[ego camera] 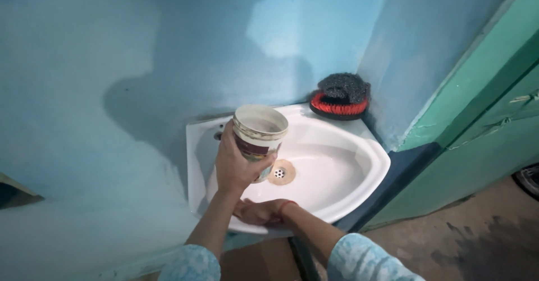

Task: Cleaning a small corner sink using a container, water, and scrubbing tools.

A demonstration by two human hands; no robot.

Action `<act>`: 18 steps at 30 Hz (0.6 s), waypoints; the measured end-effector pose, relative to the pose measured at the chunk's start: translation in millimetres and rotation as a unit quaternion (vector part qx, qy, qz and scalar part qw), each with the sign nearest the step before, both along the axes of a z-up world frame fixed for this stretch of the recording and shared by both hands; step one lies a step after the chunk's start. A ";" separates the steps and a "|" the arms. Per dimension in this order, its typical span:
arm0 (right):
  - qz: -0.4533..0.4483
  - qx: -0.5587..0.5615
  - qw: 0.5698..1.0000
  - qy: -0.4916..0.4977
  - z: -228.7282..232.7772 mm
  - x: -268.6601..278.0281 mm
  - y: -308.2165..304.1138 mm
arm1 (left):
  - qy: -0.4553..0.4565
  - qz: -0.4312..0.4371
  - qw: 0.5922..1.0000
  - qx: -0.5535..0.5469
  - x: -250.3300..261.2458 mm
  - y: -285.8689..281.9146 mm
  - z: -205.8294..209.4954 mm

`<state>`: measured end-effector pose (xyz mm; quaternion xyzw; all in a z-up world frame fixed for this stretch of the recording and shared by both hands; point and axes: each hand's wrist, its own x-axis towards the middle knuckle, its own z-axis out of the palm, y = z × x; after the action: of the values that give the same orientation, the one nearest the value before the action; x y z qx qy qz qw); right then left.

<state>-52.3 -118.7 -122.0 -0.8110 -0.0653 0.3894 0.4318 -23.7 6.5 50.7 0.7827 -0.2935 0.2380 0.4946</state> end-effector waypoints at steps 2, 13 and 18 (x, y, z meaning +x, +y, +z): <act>0.240 0.015 0.927 -0.287 -29.8 14.2 -14.9 | 0.053 -0.004 0.999 -0.002 -3.1 1.4 9.2; 0.025 -0.567 0.822 0.048 140.6 -83.4 -104.0 | 0.090 -0.007 0.990 0.105 -10.6 4.3 -30.7; 0.249 -0.455 0.853 -0.053 85.3 -63.3 -100.6 | -0.032 -0.013 0.986 0.161 -1.0 -4.8 -49.5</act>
<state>-115.6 -219.3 -36.7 -0.8929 -0.1034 0.4264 -0.1007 -24.7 1.7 1.2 0.8399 -0.3541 0.2061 0.3559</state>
